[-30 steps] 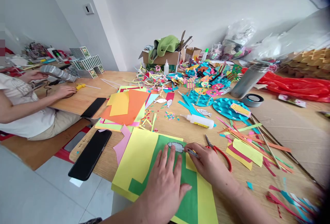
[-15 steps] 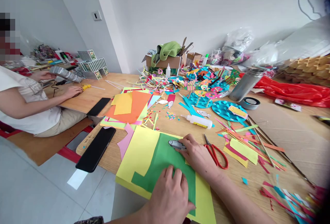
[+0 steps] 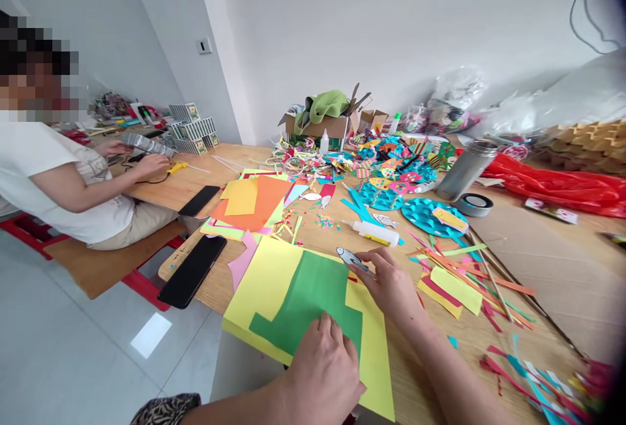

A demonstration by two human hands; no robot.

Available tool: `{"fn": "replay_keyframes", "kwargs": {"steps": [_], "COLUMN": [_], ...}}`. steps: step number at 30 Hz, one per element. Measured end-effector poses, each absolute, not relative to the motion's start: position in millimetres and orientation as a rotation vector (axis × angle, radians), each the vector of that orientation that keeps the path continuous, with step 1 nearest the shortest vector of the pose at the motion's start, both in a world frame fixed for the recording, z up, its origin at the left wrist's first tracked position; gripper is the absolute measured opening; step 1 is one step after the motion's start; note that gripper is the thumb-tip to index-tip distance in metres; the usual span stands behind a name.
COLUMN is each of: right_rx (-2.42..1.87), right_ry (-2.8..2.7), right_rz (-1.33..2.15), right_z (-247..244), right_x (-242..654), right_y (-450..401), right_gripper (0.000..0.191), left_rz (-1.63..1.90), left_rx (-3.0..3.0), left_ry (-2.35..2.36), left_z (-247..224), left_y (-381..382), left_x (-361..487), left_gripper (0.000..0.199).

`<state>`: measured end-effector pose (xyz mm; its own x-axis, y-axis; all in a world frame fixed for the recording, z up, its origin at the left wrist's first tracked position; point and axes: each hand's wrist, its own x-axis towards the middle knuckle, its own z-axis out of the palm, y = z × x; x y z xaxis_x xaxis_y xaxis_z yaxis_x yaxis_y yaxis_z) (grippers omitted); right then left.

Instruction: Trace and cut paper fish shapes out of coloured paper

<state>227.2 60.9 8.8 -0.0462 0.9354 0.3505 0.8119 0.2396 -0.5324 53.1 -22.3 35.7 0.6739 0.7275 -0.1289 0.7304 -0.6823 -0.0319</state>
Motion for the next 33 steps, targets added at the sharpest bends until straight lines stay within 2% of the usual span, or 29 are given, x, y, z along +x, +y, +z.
{"fn": "replay_keyframes", "kwargs": {"steps": [12,18,27,33], "right_rx": [-1.528,-1.535,-1.533,-1.536], "right_ry": [-1.756,-1.742,-1.693,-1.686], "right_rz": [0.285,0.292,0.322,0.318], "right_z": [13,13,13,14], "right_x": [229,232,234,234], "right_y": [61,62,65,65], "right_gripper": [0.049,0.052,0.060,0.063], "left_rz": [-0.146,-0.276,-0.328,-0.404], "left_rx": [2.839,2.929,2.841,2.726], "left_ry": [1.423,1.383,1.496,1.462], "left_z": [28,29,39,44], "left_y": [-34,-36,-23,-18], "left_x": [85,92,102,107], "left_gripper": [0.020,0.022,0.012,0.015]}}
